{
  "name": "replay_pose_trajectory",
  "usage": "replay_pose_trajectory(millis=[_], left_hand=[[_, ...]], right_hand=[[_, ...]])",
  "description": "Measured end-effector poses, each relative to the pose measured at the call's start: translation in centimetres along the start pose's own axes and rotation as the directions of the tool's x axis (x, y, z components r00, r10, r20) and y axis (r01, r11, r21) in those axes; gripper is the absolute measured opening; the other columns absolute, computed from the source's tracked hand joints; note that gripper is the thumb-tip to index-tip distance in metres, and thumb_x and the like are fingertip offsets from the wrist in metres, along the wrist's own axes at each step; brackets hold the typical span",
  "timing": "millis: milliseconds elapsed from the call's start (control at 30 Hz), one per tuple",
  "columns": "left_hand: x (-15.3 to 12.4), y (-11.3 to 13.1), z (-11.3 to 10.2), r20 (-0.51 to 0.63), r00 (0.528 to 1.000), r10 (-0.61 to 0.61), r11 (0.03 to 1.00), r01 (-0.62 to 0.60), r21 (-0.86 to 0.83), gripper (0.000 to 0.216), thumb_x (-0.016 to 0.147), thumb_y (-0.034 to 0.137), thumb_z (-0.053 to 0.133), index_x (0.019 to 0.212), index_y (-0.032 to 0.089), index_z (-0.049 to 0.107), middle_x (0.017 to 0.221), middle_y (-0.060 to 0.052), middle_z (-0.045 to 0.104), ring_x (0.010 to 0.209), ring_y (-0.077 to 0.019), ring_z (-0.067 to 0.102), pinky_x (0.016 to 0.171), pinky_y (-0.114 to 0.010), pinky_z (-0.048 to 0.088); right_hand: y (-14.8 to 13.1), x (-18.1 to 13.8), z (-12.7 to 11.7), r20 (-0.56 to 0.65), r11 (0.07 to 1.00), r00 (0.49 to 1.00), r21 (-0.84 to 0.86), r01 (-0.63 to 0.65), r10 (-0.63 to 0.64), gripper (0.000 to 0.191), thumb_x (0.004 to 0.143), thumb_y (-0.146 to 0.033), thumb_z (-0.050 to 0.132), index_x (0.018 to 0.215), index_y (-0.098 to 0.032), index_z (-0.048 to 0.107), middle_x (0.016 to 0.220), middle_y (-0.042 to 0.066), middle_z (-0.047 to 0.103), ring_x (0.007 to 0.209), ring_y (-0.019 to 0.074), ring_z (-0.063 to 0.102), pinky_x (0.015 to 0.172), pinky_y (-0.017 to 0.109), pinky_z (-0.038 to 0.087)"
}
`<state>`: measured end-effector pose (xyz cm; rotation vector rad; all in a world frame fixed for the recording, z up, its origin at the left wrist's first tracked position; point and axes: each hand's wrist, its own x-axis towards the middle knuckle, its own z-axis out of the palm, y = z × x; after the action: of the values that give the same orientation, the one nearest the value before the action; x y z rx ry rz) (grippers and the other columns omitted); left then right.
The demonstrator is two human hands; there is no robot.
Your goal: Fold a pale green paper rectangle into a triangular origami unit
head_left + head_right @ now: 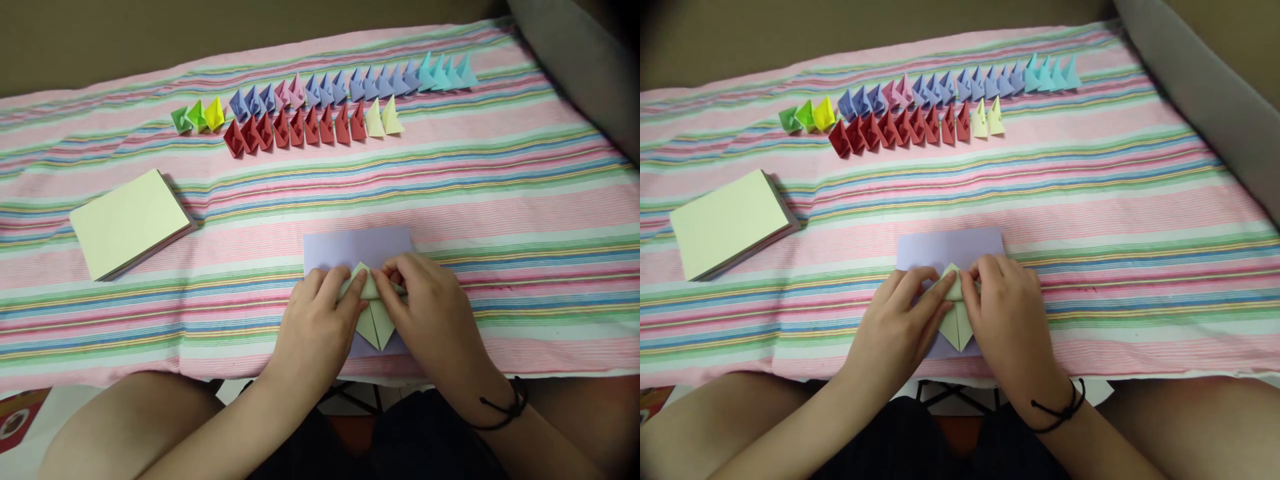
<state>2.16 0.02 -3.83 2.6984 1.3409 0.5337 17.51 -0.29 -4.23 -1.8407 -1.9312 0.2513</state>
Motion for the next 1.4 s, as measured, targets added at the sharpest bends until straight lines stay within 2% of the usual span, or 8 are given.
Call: replay_pose_trajectory(millis=[467, 667, 767, 1033, 1233, 1400], left_hand=[[0.0, 0.0, 0.1, -0.019, 1.0, 0.009, 1.0, -0.009, 0.012, 0.033, 0.091, 0.022, 0.05, 0.123, 0.014, 0.056, 0.111, -0.012, 0.06, 0.086, -0.0208, 0.052, 0.072, -0.036, 0.051], [0.1, -0.3, 0.2, 0.005, 0.993, 0.119, 0.99, -0.119, 0.07, 0.029, 0.092, 0.018, 0.048, 0.118, 0.01, 0.058, 0.126, -0.008, 0.061, 0.089, -0.0218, 0.052, 0.072, -0.036, 0.047], [0.2, -0.4, 0.1, 0.003, 0.992, 0.127, 0.989, -0.126, 0.075, 0.03, 0.091, 0.019, 0.05, 0.119, 0.011, 0.059, 0.127, -0.007, 0.061, 0.09, -0.0224, 0.052, 0.072, -0.037, 0.044], [0.4, -1.0, -0.3, 0.036, 0.995, 0.095, 0.994, -0.094, -0.048, 0.034, 0.092, 0.025, 0.05, 0.123, 0.012, 0.057, 0.128, -0.005, 0.061, 0.094, -0.0235, 0.05, 0.076, -0.038, 0.045], [0.9, -1.5, -0.8, 0.08, 0.997, 0.019, 0.975, -0.001, -0.224, 0.031, 0.094, 0.023, 0.045, 0.118, 0.017, 0.062, 0.125, 0.001, 0.063, 0.094, -0.023, 0.046, 0.082, -0.04, 0.044], [1.5, -1.6, -0.9, 0.079, 0.997, -0.02, 0.966, 0.039, -0.256, 0.027, 0.094, 0.025, 0.046, 0.11, 0.02, 0.068, 0.119, 0.002, 0.067, 0.093, -0.0225, 0.045, 0.082, -0.04, 0.043]], right_hand=[[0.1, 0.0, 0.1, -0.005, 1.0, 1.0, 0.0, 0.006, -0.006, 0.02, 0.089, -0.027, 0.05, 0.07, -0.02, 0.049, 0.067, 0.003, 0.055, 0.065, 0.0197, 0.052, 0.062, 0.033, 0.034], [0.1, 0.1, 0.1, 0.011, 1.0, 1.0, -0.02, 0.009, -0.009, 0.021, 0.088, -0.026, 0.051, 0.069, -0.02, 0.047, 0.066, 0.002, 0.054, 0.064, 0.0194, 0.051, 0.061, 0.033, 0.033], [0.1, 0.1, 0.1, 0.009, 1.0, 1.0, -0.026, 0.008, -0.007, 0.022, 0.088, -0.026, 0.052, 0.068, -0.02, 0.046, 0.065, 0.002, 0.053, 0.064, 0.0189, 0.05, 0.061, 0.032, 0.033], [0.1, 0.1, 0.2, -0.003, 1.0, 1.0, -0.028, 0.013, -0.013, 0.02, 0.087, -0.025, 0.053, 0.069, -0.019, 0.047, 0.066, 0.001, 0.053, 0.064, 0.0184, 0.051, 0.062, 0.032, 0.033], [0.2, 0.1, 0.2, -0.009, 0.999, 1.0, -0.029, 0.019, -0.019, 0.02, 0.088, -0.026, 0.052, 0.07, -0.018, 0.049, 0.066, 0.001, 0.053, 0.063, 0.0174, 0.05, 0.061, 0.031, 0.033], [0.3, 0.1, 0.2, -0.005, 1.0, 1.0, 0.0, 0.012, -0.012, 0.02, 0.088, -0.026, 0.051, 0.07, -0.018, 0.05, 0.066, 0.002, 0.054, 0.064, 0.0176, 0.052, 0.062, 0.031, 0.034]])
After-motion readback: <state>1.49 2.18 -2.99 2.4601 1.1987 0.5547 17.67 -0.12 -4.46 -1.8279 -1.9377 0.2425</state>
